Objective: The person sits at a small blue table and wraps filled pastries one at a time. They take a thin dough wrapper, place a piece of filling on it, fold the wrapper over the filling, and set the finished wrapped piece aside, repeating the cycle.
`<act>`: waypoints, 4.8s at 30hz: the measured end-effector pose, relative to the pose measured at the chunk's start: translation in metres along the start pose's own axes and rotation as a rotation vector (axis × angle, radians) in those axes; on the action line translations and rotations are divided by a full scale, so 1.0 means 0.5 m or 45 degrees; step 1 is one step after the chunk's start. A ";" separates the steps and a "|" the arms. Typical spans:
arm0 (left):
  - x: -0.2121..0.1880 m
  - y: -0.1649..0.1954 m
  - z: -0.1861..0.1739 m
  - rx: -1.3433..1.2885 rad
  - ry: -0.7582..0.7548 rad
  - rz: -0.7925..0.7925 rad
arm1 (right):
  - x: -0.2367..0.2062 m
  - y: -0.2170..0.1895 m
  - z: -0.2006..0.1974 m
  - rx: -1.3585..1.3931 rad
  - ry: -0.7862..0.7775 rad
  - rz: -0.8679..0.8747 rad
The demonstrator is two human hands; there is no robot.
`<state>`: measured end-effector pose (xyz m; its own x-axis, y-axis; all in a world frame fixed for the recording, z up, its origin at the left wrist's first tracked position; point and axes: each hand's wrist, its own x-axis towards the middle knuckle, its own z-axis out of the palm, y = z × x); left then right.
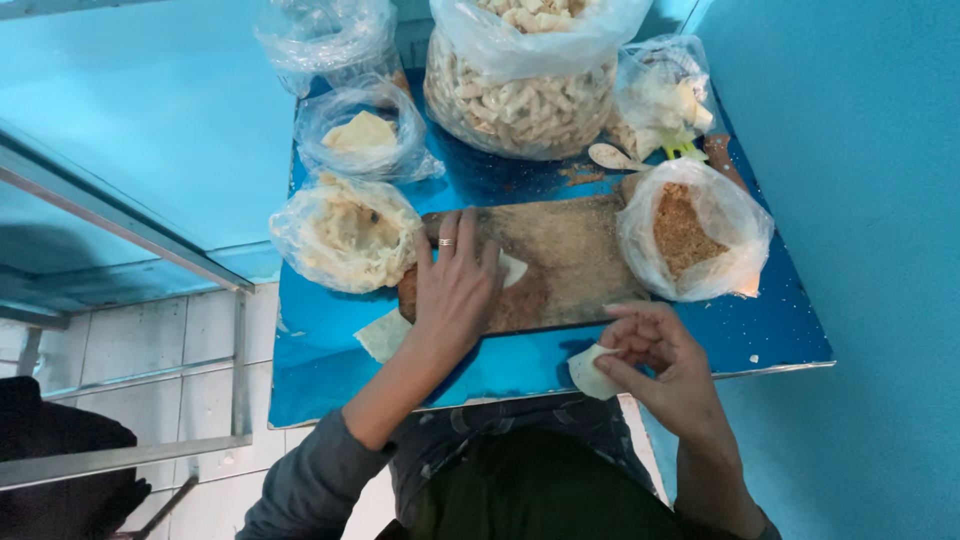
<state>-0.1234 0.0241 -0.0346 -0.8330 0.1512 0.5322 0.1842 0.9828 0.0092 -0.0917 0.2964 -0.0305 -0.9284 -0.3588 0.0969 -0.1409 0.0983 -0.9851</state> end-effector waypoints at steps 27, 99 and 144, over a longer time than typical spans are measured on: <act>-0.095 -0.034 -0.102 -0.708 0.150 -0.317 | 0.184 -0.100 0.150 -0.101 -0.188 -0.074; -0.050 0.030 -0.133 -1.040 0.124 -0.466 | 0.179 -0.041 0.131 -0.182 0.010 0.086; -0.121 0.099 -0.023 -0.116 0.146 -0.099 | 0.464 -0.076 0.372 -1.561 -0.752 -1.111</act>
<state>-0.0580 0.0623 -0.0563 -0.7827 0.0570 0.6198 0.1723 0.9767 0.1278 -0.2376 0.0369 0.0028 -0.2083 -0.9600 0.1871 -0.9724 0.2238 0.0659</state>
